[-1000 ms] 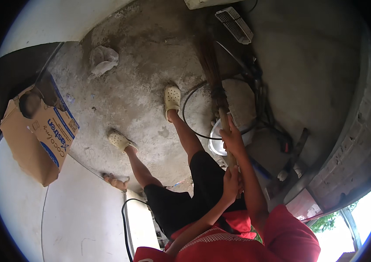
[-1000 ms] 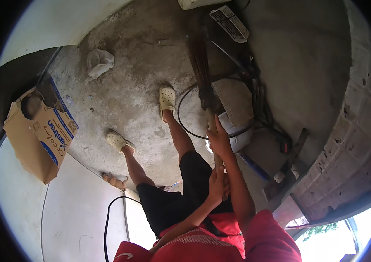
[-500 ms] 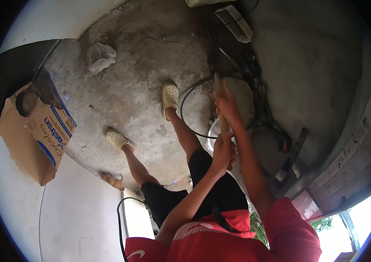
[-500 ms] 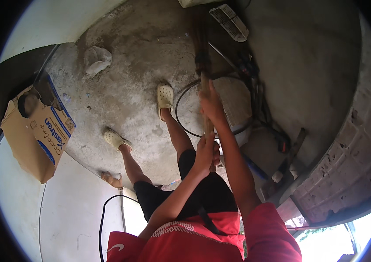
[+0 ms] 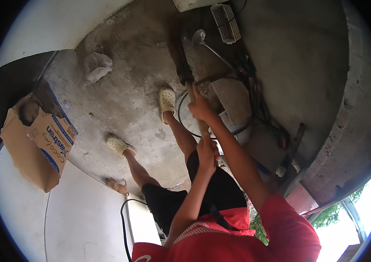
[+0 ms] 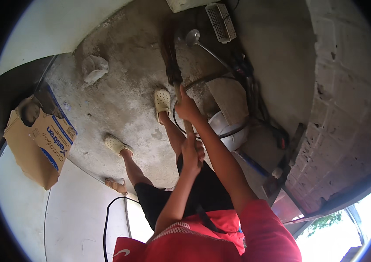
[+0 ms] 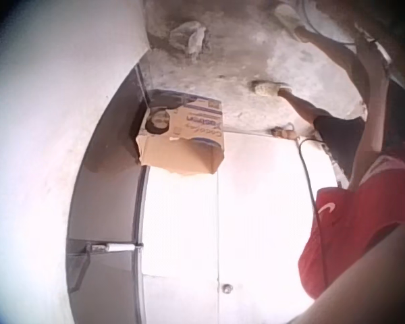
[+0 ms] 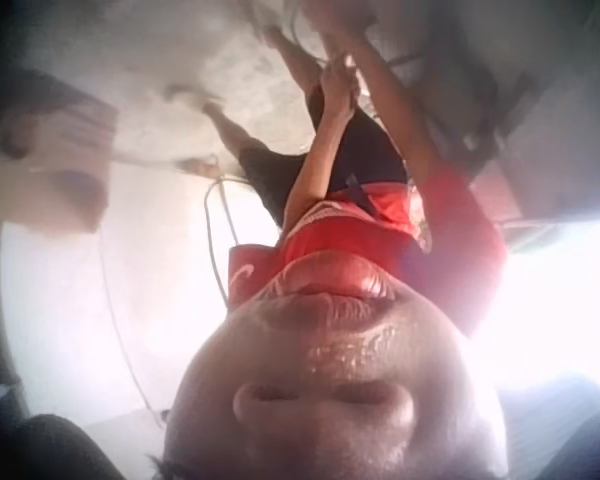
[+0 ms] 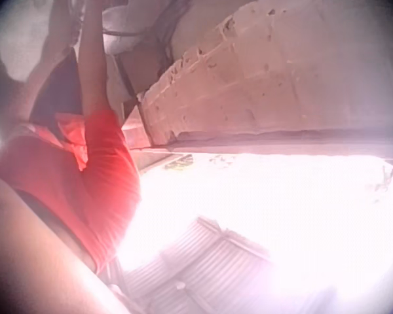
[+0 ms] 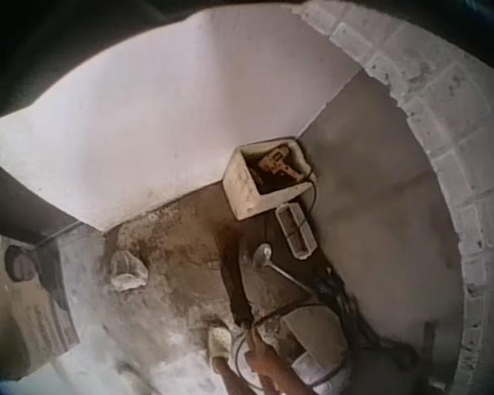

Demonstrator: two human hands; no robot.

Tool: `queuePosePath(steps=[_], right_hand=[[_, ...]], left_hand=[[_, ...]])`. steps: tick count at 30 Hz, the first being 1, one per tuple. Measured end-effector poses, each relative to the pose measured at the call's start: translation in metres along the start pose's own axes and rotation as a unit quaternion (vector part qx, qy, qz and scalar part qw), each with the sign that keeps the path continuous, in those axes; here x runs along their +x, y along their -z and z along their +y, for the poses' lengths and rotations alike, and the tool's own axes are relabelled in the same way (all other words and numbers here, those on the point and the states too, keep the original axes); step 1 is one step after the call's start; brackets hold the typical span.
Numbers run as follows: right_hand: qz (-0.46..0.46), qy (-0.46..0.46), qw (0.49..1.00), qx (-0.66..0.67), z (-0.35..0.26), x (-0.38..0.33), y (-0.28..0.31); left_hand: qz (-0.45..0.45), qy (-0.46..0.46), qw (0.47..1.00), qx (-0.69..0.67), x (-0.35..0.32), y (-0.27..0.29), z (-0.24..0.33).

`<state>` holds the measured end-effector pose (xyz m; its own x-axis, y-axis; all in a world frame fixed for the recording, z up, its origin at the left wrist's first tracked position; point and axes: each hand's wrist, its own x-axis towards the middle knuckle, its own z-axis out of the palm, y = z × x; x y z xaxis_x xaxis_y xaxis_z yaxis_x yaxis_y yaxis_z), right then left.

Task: The person sweeps the concrete floor using a broom, then moves a rectangular board by hand.

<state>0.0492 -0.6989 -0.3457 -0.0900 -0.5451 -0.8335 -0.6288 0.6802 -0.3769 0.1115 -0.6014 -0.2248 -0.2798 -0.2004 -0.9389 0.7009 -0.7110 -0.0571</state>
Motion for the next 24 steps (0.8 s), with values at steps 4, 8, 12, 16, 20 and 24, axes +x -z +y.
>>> queuePosePath(steps=[4,8,12,16,20,24], right_hand=[[0.021,0.075,0.997,0.002,-0.001,-0.087,0.02],[0.05,-0.035,0.997,0.045,-0.025,-0.079,0.054],[0.097,-0.014,0.994,0.039,-0.032,0.016,0.039],[-0.027,-0.079,0.996,0.033,0.007,0.018,-0.048],[-0.007,0.012,1.0,-0.002,0.027,-0.066,-0.072],[-0.009,-0.072,0.992,0.099,0.006,-0.136,-0.028]], left_hand=[[-0.035,0.042,0.998,-0.029,-0.073,-0.011,-0.032],[-0.089,0.092,0.992,-0.008,-0.058,-0.023,-0.01],[-0.134,0.026,0.989,-0.055,0.028,-0.011,0.027],[0.012,0.047,0.998,-0.041,0.019,0.058,0.012],[0.008,0.047,0.999,0.012,-0.056,0.081,-0.033],[-0.039,0.134,0.99,-0.035,-0.113,0.061,-0.038]])
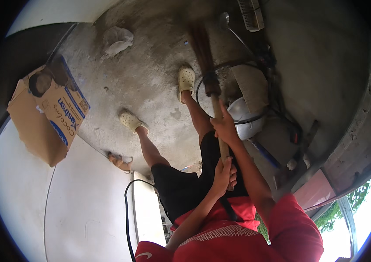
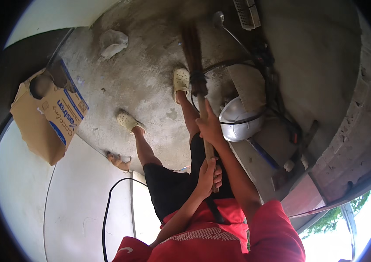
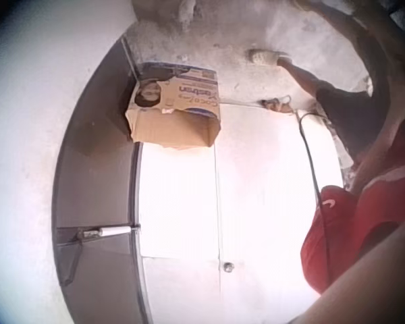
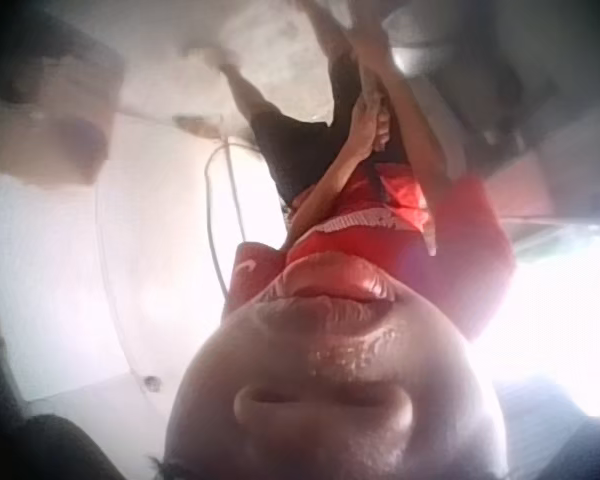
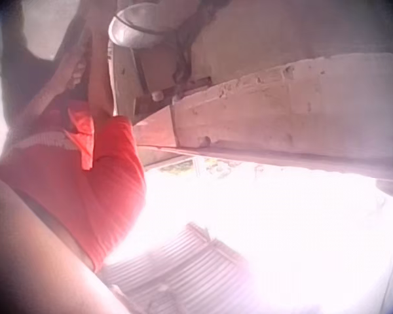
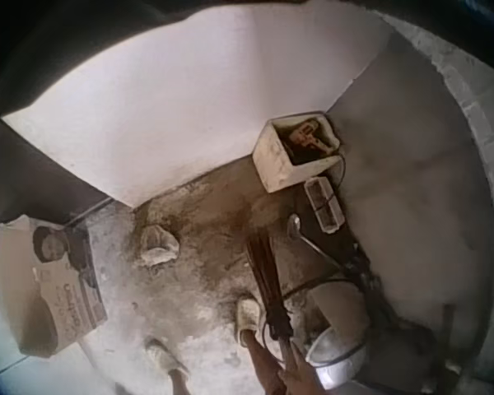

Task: The person sweeps the concrete floor using a broom, then moves a rectangular board by hand.

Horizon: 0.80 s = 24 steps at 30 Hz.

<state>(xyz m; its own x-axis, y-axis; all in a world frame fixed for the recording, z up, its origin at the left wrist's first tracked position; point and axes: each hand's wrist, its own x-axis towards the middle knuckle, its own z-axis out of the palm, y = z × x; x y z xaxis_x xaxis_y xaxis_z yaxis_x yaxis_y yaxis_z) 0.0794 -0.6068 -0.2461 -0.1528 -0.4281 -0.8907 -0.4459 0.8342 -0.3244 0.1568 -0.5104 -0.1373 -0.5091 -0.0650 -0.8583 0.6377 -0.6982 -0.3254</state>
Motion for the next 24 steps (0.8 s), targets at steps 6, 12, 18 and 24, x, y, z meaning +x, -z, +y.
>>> queuePosePath(steps=[6,12,18,24], right_hand=[[0.069,0.034,0.996,-0.039,-0.05,0.08,-0.031],[-0.031,0.082,0.991,-0.097,0.002,0.047,-0.114],[-0.037,0.119,0.992,-0.022,-0.007,-0.048,-0.081],[0.079,0.099,0.991,-0.048,-0.089,0.039,-0.066]], left_hand=[[-0.045,-0.072,0.995,-0.05,0.058,0.014,0.082],[0.077,-0.055,0.994,-0.059,0.015,0.083,0.042],[0.012,-0.023,0.995,-0.098,-0.058,0.057,-0.011],[-0.02,-0.017,0.997,-0.077,0.011,0.032,0.101]])
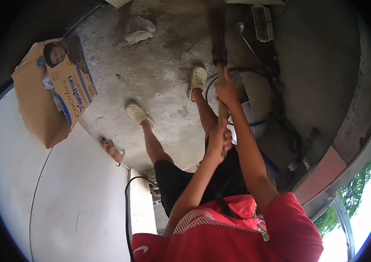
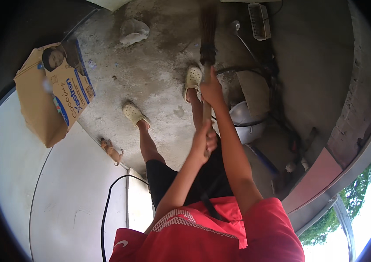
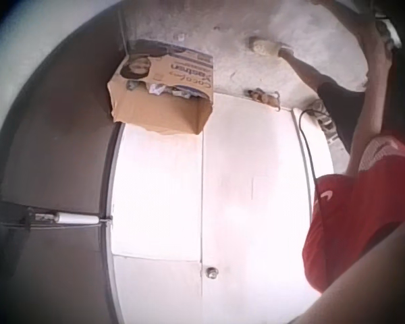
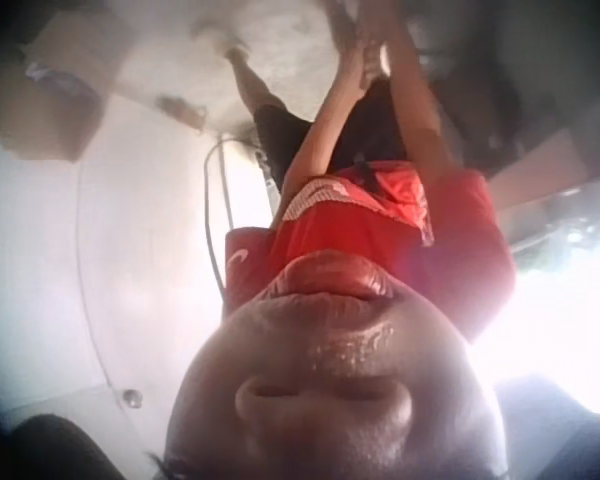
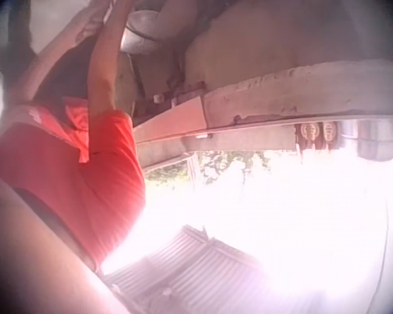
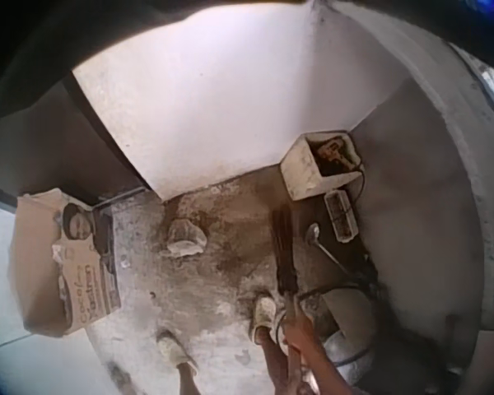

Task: The person sweeps the concrete floor using a broom, then moves a rectangular board by hand.

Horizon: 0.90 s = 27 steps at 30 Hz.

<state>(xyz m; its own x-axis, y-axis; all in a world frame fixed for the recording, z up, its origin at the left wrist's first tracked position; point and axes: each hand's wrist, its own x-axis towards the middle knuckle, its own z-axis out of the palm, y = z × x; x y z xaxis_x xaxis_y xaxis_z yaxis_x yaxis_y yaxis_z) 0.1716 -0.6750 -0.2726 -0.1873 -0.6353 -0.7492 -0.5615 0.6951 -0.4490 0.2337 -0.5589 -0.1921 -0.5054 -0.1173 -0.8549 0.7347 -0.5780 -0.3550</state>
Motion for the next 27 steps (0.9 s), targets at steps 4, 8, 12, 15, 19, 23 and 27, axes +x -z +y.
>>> queuePosePath(steps=[4,8,12,15,19,23,27], right_hand=[[-0.088,0.006,0.994,-0.057,0.001,0.05,-0.044],[-0.172,0.016,0.985,-0.008,0.05,-0.035,-0.044],[-0.235,-0.066,0.97,0.013,0.059,-0.089,-0.016],[-0.127,-0.075,0.986,0.076,0.046,-0.076,0.014],[0.014,-0.045,0.999,0.027,0.035,0.003,0.05],[-0.042,-0.091,0.995,-0.006,0.055,0.039,0.02],[-0.014,0.117,0.991,-0.068,0.093,-0.033,-0.023]], left_hand=[[-0.033,-0.105,0.992,-0.069,0.033,0.014,0.025],[0.087,-0.091,0.991,-0.053,-0.019,0.038,-0.053],[0.06,-0.063,0.995,-0.058,-0.062,0.029,-0.102],[0.013,-0.018,1.0,0.004,-0.058,0.002,-0.089],[0.002,0.032,0.997,0.063,0.011,-0.033,-0.035],[-0.041,-0.034,0.998,-0.034,0.041,-0.012,-0.021],[0.088,-0.034,0.995,0.033,-0.014,0.035,-0.067]])
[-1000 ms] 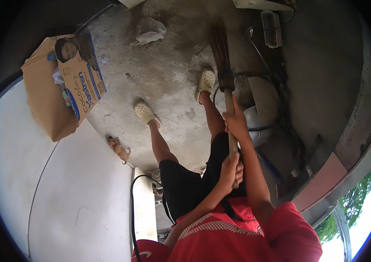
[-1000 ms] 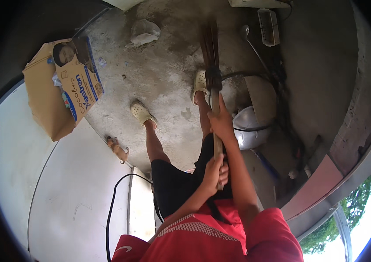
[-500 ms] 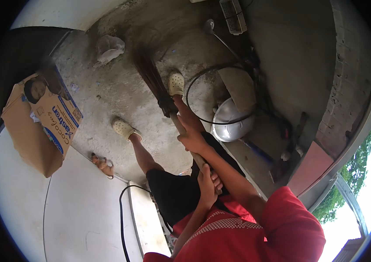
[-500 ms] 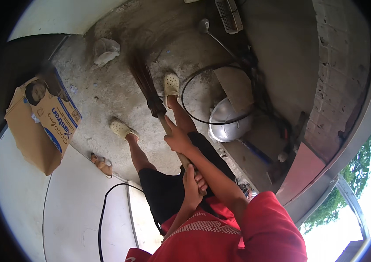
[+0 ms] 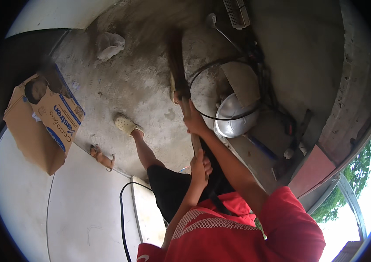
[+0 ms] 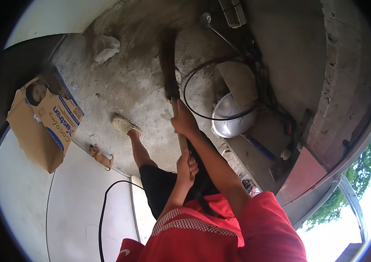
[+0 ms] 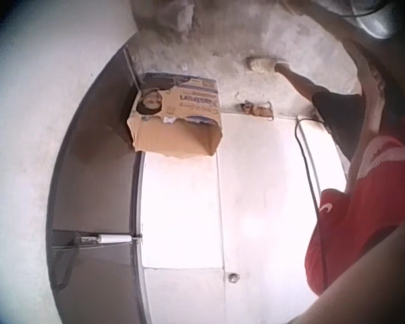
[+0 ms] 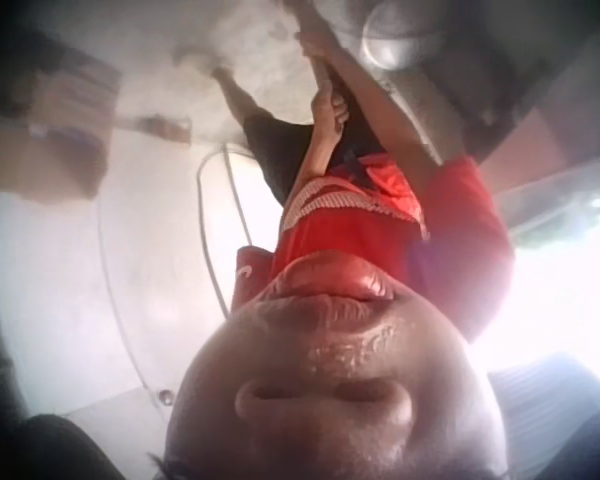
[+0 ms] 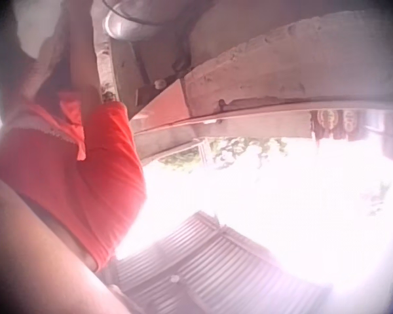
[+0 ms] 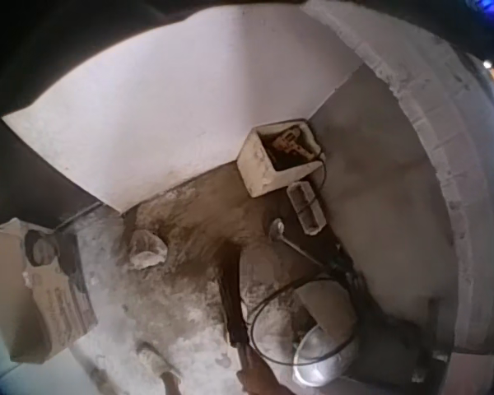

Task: The person sweeps the concrete floor using a broom, then moves a rectangular board by hand.

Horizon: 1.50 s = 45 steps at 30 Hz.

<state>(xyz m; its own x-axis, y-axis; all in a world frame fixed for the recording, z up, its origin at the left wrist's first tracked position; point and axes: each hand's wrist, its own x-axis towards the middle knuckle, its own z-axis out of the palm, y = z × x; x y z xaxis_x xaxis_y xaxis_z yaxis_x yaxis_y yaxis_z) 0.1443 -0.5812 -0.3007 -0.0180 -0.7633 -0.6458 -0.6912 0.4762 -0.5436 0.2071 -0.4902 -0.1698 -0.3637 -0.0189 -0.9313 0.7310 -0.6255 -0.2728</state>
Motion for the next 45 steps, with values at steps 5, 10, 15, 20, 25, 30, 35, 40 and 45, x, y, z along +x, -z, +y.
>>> queuePosePath(steps=[5,10,15,20,25,30,35,40,45], right_hand=[[-0.198,-0.211,0.944,0.159,-0.032,-0.074,0.015],[-0.095,-0.204,0.959,0.17,-0.064,-0.029,0.05],[-0.051,-0.093,0.97,0.221,-0.035,0.038,0.063],[-0.063,-0.199,0.955,0.209,0.034,0.103,0.096],[-0.041,-0.245,0.968,0.023,0.138,0.248,0.108],[0.131,-0.171,0.976,0.017,0.212,0.424,0.096],[0.208,-0.052,0.949,-0.232,0.245,0.516,0.078],[0.256,-0.069,0.911,-0.315,0.253,0.522,0.074],[0.339,0.104,0.894,-0.274,0.263,0.453,0.143]], left_hand=[[0.01,0.038,0.999,0.0,-0.074,0.016,-0.023],[-0.001,0.071,0.997,0.02,-0.056,-0.028,0.012],[-0.083,-0.059,0.995,-0.013,-0.012,-0.057,0.032],[0.027,-0.087,0.988,0.127,-0.029,-0.012,0.013],[0.145,-0.066,0.985,0.072,-0.014,0.059,0.022],[0.175,-0.136,0.97,0.097,0.019,0.067,0.028],[0.204,-0.095,0.961,0.16,0.032,0.06,0.019],[0.213,-0.04,0.976,-0.027,0.031,0.057,0.01],[0.229,-0.081,0.97,0.015,0.028,0.041,0.005]])
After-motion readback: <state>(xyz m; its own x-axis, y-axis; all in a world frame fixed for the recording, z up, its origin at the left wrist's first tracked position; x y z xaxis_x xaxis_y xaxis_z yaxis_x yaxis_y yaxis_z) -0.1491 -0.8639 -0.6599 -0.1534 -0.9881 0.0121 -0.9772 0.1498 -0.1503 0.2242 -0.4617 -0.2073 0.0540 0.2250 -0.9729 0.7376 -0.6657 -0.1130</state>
